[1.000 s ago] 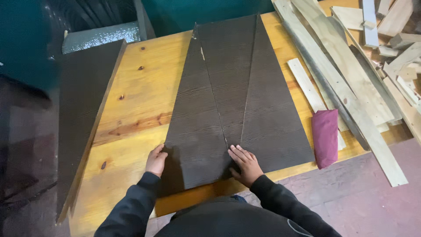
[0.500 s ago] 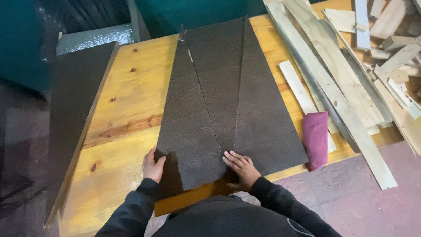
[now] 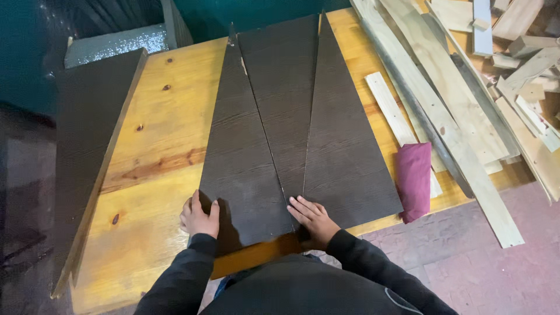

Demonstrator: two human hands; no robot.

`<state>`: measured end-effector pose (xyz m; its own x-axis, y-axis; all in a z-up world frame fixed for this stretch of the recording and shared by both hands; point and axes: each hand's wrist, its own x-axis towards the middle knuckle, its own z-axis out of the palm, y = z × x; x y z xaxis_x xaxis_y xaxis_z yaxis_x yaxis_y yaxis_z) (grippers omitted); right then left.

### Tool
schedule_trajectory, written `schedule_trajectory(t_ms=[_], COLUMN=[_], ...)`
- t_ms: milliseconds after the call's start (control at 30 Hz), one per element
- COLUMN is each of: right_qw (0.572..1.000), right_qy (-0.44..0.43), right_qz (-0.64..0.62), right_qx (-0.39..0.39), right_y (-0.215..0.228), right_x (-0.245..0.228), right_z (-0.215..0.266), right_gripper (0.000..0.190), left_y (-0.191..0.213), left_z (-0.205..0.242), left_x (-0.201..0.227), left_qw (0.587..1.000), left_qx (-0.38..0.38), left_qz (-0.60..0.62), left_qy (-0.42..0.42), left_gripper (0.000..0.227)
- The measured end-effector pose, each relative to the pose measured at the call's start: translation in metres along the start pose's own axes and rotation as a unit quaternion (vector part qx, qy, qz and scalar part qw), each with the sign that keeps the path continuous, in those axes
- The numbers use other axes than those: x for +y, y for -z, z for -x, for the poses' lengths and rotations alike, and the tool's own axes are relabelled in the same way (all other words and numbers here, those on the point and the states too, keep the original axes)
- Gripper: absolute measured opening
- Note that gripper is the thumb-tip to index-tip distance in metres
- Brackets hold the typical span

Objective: The person wipes down dark brown triangular wood panels on a workbench using a pink cloth.

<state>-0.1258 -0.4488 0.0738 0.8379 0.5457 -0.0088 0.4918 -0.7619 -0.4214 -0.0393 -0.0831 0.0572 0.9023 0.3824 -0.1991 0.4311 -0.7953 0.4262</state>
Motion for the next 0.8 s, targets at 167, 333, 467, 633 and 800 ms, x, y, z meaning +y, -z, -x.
schedule_trajectory(t_ms=[167,333,467,633,800], right_qw=[1.000,0.999,0.999,0.997,0.997], right_qy=[0.000,0.018,-0.002,0.002,-0.012], right_qz=[-0.007,0.044,0.012,0.043,0.043], right_qx=[0.026,0.021,0.044,0.059,0.065], right_y=[0.000,0.018,0.004,0.003,0.003], right_x=[0.000,0.002,0.019,0.015,0.011], right_z=[-0.003,0.005,0.011,0.007,0.007], right_gripper=[0.117,0.111,0.121,0.113,0.105], left_y=[-0.010,-0.005,-0.003,-0.012,-0.012], left_z=[-0.008,-0.008,-0.005,-0.013,-0.007], left_x=[-0.013,-0.014,-0.002,-0.002,0.009], left_qw=[1.000,0.999,0.996,0.996,0.996], left_qx=[0.017,-0.014,-0.023,-0.018,0.005], left_qz=[0.002,-0.026,-0.003,0.002,-0.024], left_qy=[-0.022,-0.045,-0.081,-0.086,-0.090], left_gripper=[0.075,0.080,0.083,0.084,0.082])
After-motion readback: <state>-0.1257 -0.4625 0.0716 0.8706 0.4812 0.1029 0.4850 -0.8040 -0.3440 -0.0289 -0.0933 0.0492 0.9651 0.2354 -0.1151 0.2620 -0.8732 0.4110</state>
